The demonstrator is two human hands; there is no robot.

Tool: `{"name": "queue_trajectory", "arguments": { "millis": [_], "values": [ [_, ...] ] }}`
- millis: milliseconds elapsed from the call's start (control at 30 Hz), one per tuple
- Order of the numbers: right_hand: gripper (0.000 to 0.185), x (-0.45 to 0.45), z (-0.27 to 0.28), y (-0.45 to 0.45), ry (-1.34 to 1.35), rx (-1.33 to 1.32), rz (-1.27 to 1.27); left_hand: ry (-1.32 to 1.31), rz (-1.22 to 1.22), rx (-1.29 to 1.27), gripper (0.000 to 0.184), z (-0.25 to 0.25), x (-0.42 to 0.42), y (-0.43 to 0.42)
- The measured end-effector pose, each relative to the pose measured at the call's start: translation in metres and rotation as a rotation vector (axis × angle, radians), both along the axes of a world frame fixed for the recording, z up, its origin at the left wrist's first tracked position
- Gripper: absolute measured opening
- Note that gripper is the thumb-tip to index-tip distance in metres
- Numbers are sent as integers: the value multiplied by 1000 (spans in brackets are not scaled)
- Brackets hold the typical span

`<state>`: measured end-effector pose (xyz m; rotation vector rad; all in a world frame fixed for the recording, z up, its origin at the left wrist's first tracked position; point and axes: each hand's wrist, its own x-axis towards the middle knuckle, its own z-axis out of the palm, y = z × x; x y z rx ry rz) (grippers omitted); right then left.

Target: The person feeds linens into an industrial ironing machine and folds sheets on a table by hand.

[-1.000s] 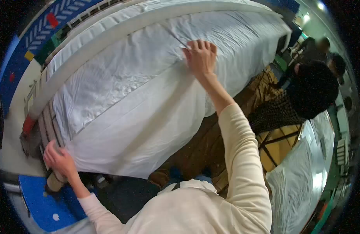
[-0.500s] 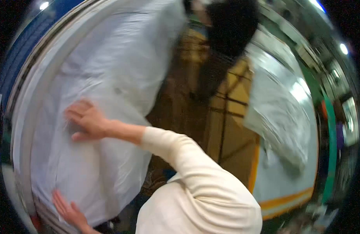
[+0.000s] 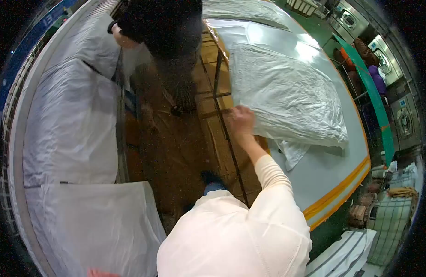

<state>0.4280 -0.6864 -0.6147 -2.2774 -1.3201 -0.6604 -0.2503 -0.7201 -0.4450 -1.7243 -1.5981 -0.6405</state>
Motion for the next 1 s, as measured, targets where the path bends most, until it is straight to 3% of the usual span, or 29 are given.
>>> {"name": "queue_trajectory", "arguments": {
  "millis": [33,67,133,200,300,400,467,567,667,767,867,967,1000],
  "values": [
    [28,26,-1,-9,11,-3,-54,-101,-98,-35,34,-18,23,31],
    [22,46,-1,-14,23,-7,-108,-73,-357,9,21,-37,52,52],
    [16,80,-8,-23,98,-63,-142,-388,-424,-207,16,-57,154,78],
    [16,108,-22,-25,223,-165,-95,-482,-701,-344,8,-74,235,104],
    [12,137,-31,-27,406,-84,-41,-638,-960,-595,8,-77,345,112],
    [13,143,-22,-28,910,269,-129,-713,-1158,-685,9,-85,417,112],
    [15,139,-12,-27,1026,402,-71,-777,-1256,-762,14,-90,449,110],
    [16,123,21,-30,1119,505,-34,-927,-1240,-1146,13,-103,480,107],
    [11,103,53,-31,1143,593,-3,-1153,-1201,-1504,29,-127,516,108],
    [10,84,57,-41,1072,567,25,-1443,-1345,-1661,43,-112,570,97],
    [7,47,84,-51,863,442,60,-1956,-1045,-1996,41,-98,608,81],
    [6,6,87,-56,917,293,167,-1631,-986,-1877,34,-113,608,69],
    [11,-8,81,-52,897,320,204,-1727,-927,-1710,29,-104,609,61]
  ]
}}
